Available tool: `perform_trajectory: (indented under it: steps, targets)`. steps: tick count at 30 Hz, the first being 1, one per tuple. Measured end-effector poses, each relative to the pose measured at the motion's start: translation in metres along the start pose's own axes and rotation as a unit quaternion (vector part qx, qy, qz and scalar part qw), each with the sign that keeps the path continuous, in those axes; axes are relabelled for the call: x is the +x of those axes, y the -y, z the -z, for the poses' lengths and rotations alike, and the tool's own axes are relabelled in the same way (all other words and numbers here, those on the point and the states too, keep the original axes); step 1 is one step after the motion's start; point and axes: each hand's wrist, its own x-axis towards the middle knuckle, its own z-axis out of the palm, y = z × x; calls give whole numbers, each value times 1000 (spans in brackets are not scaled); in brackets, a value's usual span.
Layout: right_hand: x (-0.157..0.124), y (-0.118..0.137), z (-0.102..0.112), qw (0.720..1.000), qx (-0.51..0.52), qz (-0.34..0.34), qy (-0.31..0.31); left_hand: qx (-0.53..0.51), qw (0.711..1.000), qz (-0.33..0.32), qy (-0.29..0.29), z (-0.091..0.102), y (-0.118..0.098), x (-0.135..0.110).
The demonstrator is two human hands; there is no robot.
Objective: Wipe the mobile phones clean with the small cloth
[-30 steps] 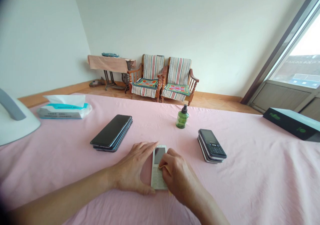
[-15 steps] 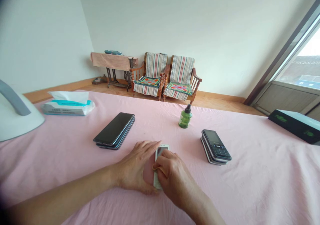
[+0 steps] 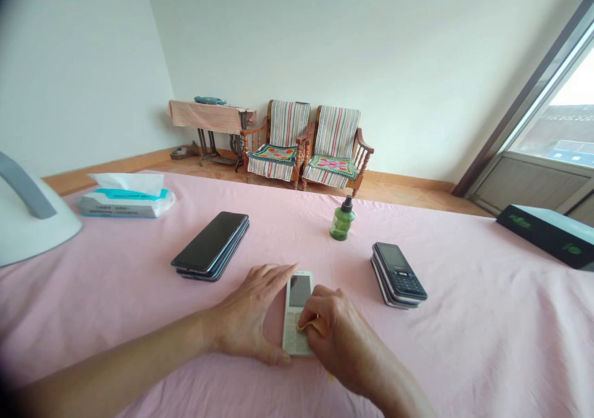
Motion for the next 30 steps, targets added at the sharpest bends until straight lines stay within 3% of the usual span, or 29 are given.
perform_trajectory:
  steps: [9, 14, 19, 25, 30]
  targets:
    - [2, 3, -1, 1000, -4, 23, 0, -9, 1000, 10, 10, 4, -4, 2]
    - [2, 3, 0, 1000, -27, -2, 5, -5, 1000, 11, 18, 4, -4, 2]
    - [4, 9, -7, 999, -19, 31, -4, 2, 1000, -2, -2, 1, -1, 2]
    - [0, 5, -6, 1000, -21, -9, -3, -6, 1000, 2, 4, 0, 0, 2]
    - [2, 9, -11, 999, 3, 33, 0, -4, 1000, -4, -10, -1, 0, 2]
